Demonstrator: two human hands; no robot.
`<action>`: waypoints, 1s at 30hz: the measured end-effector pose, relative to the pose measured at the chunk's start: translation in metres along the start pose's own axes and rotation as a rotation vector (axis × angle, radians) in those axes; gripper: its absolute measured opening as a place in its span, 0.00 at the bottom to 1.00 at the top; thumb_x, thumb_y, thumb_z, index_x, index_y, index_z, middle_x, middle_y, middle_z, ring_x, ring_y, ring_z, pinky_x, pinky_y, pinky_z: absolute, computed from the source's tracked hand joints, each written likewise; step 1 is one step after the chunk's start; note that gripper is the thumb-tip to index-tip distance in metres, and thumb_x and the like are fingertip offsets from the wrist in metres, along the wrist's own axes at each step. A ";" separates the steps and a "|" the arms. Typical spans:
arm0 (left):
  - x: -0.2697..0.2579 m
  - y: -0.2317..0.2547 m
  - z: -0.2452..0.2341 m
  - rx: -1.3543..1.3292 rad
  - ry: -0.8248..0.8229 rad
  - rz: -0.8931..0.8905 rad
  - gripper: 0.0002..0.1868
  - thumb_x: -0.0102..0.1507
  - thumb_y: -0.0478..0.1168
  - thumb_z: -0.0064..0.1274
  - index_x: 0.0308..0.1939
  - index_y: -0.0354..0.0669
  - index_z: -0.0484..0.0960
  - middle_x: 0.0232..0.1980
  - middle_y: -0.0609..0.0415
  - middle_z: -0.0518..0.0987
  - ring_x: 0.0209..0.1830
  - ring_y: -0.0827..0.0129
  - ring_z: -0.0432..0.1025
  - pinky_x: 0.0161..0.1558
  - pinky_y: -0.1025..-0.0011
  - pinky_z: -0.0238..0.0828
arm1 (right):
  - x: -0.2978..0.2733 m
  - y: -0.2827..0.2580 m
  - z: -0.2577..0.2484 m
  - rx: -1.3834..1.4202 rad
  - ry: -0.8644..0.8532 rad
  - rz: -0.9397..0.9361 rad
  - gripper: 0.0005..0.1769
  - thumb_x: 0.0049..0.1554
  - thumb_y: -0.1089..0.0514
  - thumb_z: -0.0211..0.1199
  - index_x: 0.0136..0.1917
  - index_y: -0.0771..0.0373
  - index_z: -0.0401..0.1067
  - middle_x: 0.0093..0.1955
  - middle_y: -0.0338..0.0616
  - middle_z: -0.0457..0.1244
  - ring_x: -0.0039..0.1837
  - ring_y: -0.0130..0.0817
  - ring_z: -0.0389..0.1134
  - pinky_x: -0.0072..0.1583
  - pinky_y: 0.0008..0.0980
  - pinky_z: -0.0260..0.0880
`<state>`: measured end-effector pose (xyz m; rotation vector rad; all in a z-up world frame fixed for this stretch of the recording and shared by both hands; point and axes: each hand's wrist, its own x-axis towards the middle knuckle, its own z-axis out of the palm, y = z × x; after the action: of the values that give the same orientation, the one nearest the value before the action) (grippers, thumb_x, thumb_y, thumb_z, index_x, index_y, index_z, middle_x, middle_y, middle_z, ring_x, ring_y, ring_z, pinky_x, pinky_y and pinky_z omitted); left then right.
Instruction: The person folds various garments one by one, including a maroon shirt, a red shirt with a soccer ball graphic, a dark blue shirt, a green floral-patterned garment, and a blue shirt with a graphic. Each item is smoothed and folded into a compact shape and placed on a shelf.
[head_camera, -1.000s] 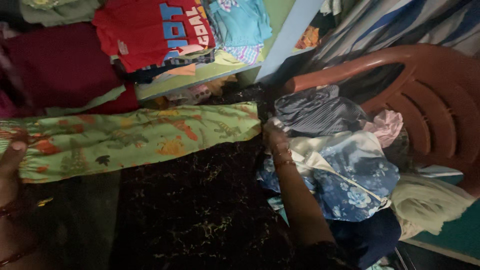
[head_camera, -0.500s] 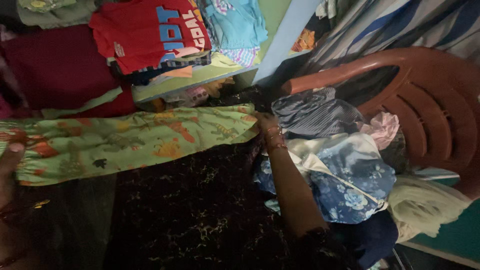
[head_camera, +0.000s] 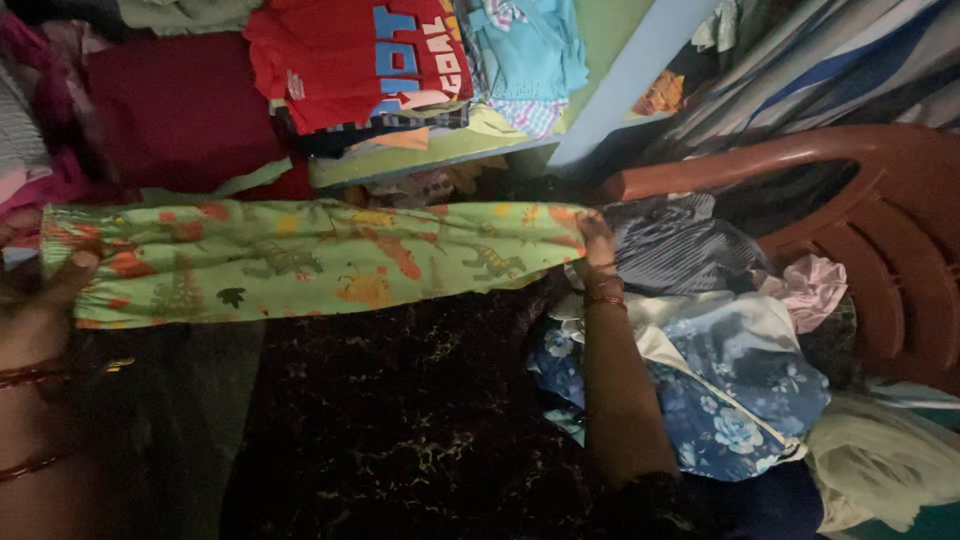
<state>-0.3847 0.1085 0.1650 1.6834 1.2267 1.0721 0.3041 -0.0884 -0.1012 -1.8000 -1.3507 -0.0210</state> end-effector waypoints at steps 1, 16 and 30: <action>0.000 0.001 0.000 0.000 0.015 -0.002 0.25 0.74 0.41 0.59 0.70 0.37 0.68 0.58 0.45 0.80 0.55 0.64 0.79 0.56 0.65 0.80 | -0.002 -0.004 -0.001 0.444 -0.053 0.211 0.11 0.68 0.59 0.56 0.59 0.66 0.72 0.57 0.48 0.68 0.57 0.40 0.71 0.59 0.37 0.72; 0.029 -0.105 -0.020 -0.061 -0.073 0.107 0.22 0.77 0.46 0.56 0.67 0.36 0.69 0.62 0.46 0.76 0.60 0.69 0.74 0.62 0.68 0.75 | 0.015 -0.015 -0.024 0.252 -0.089 0.146 0.12 0.61 0.68 0.62 0.57 0.62 0.78 0.60 0.51 0.69 0.58 0.35 0.69 0.57 0.31 0.72; 0.047 -0.161 -0.031 -0.050 -0.141 -0.049 0.23 0.80 0.47 0.52 0.70 0.32 0.69 0.64 0.44 0.76 0.64 0.64 0.73 0.66 0.64 0.72 | 0.043 -0.051 -0.106 -0.003 -0.055 0.153 0.08 0.57 0.67 0.70 0.49 0.61 0.84 0.40 0.42 0.71 0.41 0.28 0.67 0.44 0.27 0.67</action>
<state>-0.4554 0.1942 0.0362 1.6531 1.1367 0.9308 0.3301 -0.1203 0.0169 -1.9146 -1.2474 0.1096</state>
